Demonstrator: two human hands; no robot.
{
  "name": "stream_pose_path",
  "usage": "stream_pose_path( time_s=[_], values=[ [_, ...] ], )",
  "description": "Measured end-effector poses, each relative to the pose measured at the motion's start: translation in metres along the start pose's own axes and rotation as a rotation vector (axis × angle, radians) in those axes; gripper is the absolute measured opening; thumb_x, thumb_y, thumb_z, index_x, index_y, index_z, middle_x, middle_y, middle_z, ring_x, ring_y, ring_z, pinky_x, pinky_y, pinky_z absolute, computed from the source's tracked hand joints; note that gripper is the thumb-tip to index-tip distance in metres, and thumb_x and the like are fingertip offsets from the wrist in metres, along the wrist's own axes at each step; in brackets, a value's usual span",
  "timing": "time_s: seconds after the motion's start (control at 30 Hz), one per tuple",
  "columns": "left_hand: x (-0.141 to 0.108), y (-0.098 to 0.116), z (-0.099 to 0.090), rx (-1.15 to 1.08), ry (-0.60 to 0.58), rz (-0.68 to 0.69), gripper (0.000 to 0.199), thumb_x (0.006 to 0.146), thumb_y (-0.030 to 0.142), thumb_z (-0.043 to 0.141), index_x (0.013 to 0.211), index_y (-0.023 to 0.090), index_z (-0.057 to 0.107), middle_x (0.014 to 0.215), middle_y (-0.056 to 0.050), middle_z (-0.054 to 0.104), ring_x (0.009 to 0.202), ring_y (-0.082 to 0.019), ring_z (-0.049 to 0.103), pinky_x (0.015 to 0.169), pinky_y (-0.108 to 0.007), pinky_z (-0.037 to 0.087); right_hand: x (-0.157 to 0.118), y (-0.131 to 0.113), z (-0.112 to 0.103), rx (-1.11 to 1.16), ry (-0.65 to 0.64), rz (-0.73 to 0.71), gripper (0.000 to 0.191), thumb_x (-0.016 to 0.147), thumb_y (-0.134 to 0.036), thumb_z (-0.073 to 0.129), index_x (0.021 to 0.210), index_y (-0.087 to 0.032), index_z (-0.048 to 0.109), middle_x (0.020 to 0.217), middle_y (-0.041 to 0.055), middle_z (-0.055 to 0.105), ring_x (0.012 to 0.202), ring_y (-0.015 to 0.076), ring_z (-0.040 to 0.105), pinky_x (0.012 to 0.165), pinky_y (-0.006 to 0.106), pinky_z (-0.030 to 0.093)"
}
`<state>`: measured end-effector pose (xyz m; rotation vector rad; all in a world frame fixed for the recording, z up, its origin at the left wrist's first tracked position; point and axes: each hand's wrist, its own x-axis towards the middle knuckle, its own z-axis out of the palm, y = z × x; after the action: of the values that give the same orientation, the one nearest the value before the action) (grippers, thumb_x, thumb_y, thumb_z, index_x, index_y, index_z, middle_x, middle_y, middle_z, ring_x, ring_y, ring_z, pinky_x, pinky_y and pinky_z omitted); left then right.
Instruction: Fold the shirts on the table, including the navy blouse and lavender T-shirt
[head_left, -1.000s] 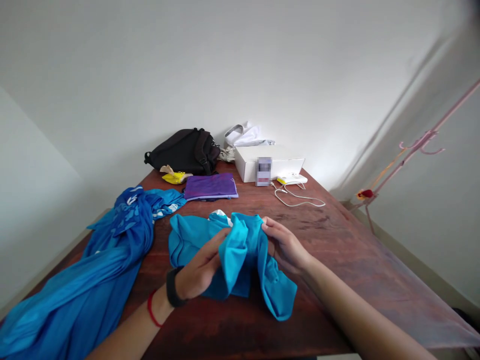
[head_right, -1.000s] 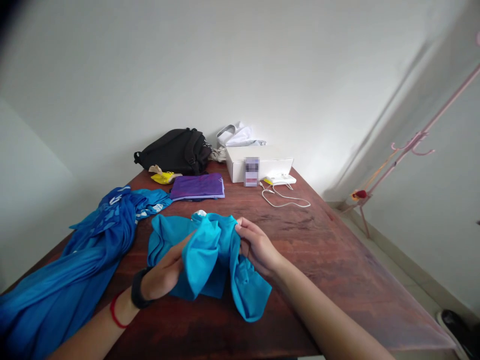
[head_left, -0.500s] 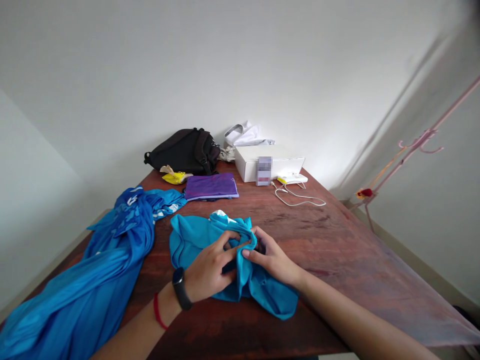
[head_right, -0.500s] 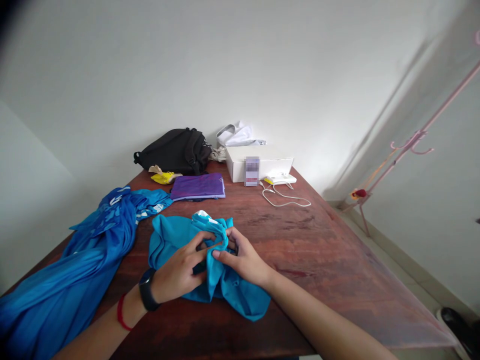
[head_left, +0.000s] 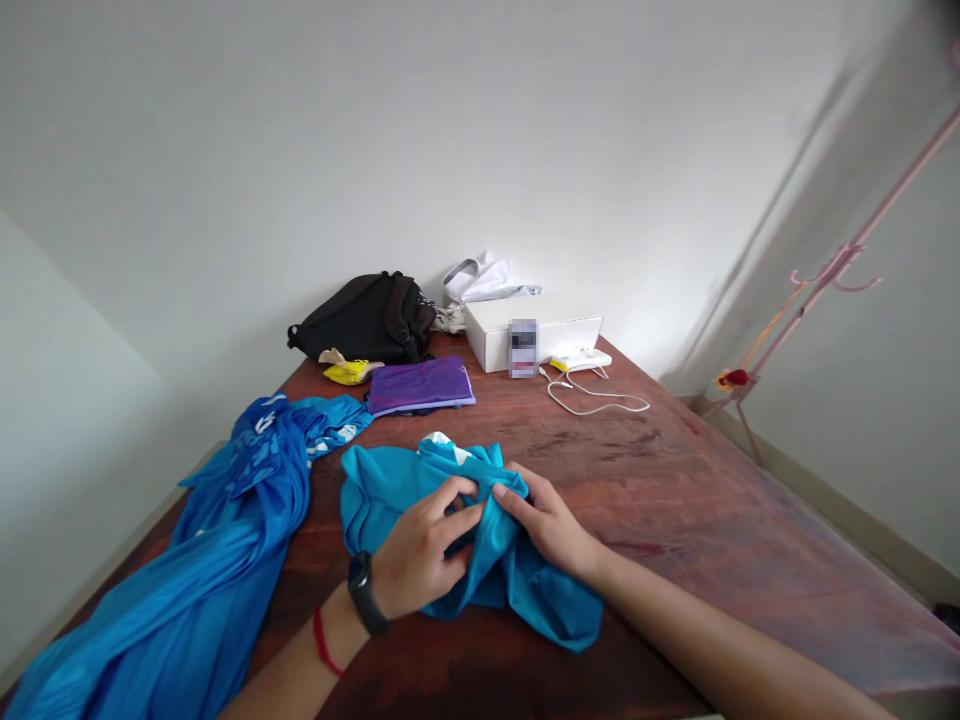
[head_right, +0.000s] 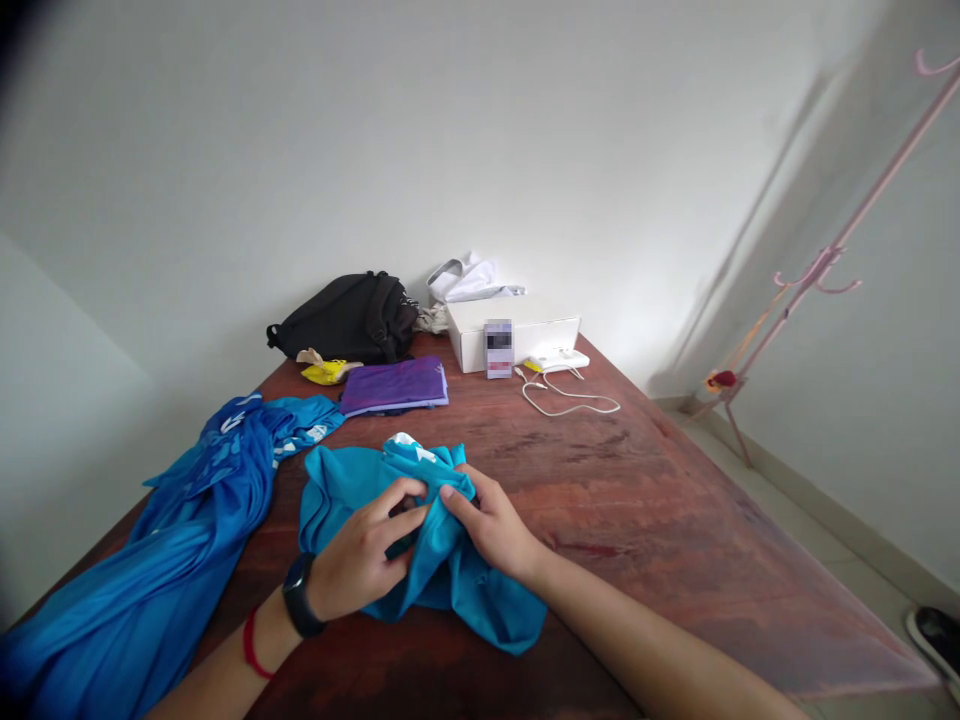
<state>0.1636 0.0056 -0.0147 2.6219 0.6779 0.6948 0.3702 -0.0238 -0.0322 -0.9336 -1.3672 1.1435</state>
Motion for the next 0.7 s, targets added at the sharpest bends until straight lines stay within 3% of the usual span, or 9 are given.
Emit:
stream_pose_path(
  time_s=[0.1, 0.2, 0.33, 0.43, 0.5, 0.6, 0.7],
  values=[
    [0.002, -0.008, -0.012, 0.001, 0.078, -0.011, 0.049, 0.095, 0.019, 0.055, 0.143, 0.032, 0.051, 0.134, -0.008, 0.055, 0.122, -0.025, 0.056, 0.105, -0.041, 0.049, 0.005, -0.007, -0.009, 0.094, 0.131, 0.01, 0.031, 0.091, -0.051, 0.065, 0.098, -0.021, 0.067, 0.089, 0.0009, 0.068, 0.082, 0.0185, 0.063, 0.078, 0.031, 0.052],
    [0.001, -0.029, -0.018, 0.073, 0.13, -0.123, 0.053, 0.097, 0.032, 0.057, 0.149, 0.032, 0.043, 0.147, -0.009, 0.049, 0.137, -0.028, 0.046, 0.115, -0.048, 0.04, 0.01, -0.02, -0.023, 0.283, 0.284, 0.068, 0.034, 0.086, -0.053, 0.07, 0.099, -0.022, 0.067, 0.084, 0.0005, 0.07, 0.076, 0.0194, 0.065, 0.075, 0.034, 0.055],
    [-0.008, -0.062, -0.014, 0.238, -0.086, -0.394, 0.076, 0.088, 0.047, 0.068, 0.154, 0.025, 0.037, 0.157, -0.016, 0.038, 0.145, -0.039, 0.034, 0.115, -0.061, 0.032, 0.02, -0.035, -0.049, 0.455, 0.585, 0.02, 0.036, 0.077, -0.051, 0.077, 0.094, -0.023, 0.064, 0.076, -0.0015, 0.068, 0.068, 0.0191, 0.065, 0.067, 0.035, 0.057],
    [-0.011, -0.075, -0.011, 0.335, -0.155, -0.525, 0.052, 0.094, 0.042, 0.058, 0.141, 0.02, 0.053, 0.149, -0.017, 0.049, 0.137, -0.037, 0.046, 0.11, -0.055, 0.039, 0.03, -0.037, -0.075, 0.464, 0.851, -0.097, 0.034, 0.075, -0.048, 0.077, 0.087, -0.023, 0.059, 0.069, -0.006, 0.062, 0.06, 0.0147, 0.059, 0.063, 0.031, 0.055],
    [-0.009, -0.078, -0.014, 0.378, -0.095, -0.543, 0.035, 0.099, 0.034, 0.049, 0.126, 0.018, 0.062, 0.136, -0.016, 0.06, 0.125, -0.032, 0.057, 0.103, -0.045, 0.045, 0.035, -0.034, -0.092, 0.456, 0.959, -0.15, 0.033, 0.073, -0.047, 0.077, 0.082, -0.023, 0.055, 0.062, -0.0094, 0.053, 0.053, 0.0111, 0.052, 0.057, 0.027, 0.051],
    [-0.005, -0.079, -0.026, 0.415, -0.017, -0.634, 0.026, 0.098, 0.029, 0.046, 0.113, 0.018, 0.064, 0.111, -0.013, 0.07, 0.106, -0.03, 0.066, 0.086, -0.037, 0.05, 0.041, -0.028, -0.116, 0.417, 1.073, -0.181, 0.032, 0.073, -0.046, 0.075, 0.078, -0.023, 0.053, 0.059, -0.011, 0.046, 0.05, 0.0095, 0.045, 0.053, 0.025, 0.046],
    [-0.005, -0.078, -0.045, 0.411, 0.194, -0.715, 0.023, 0.097, 0.031, 0.045, 0.104, 0.02, 0.063, 0.091, -0.009, 0.071, 0.09, -0.028, 0.067, 0.075, -0.032, 0.046, 0.044, -0.022, -0.136, 0.316, 1.179, -0.188, 0.03, 0.075, -0.048, 0.07, 0.081, -0.022, 0.057, 0.064, -0.0084, 0.052, 0.057, 0.0118, 0.051, 0.061, 0.028, 0.049]
  ],
)
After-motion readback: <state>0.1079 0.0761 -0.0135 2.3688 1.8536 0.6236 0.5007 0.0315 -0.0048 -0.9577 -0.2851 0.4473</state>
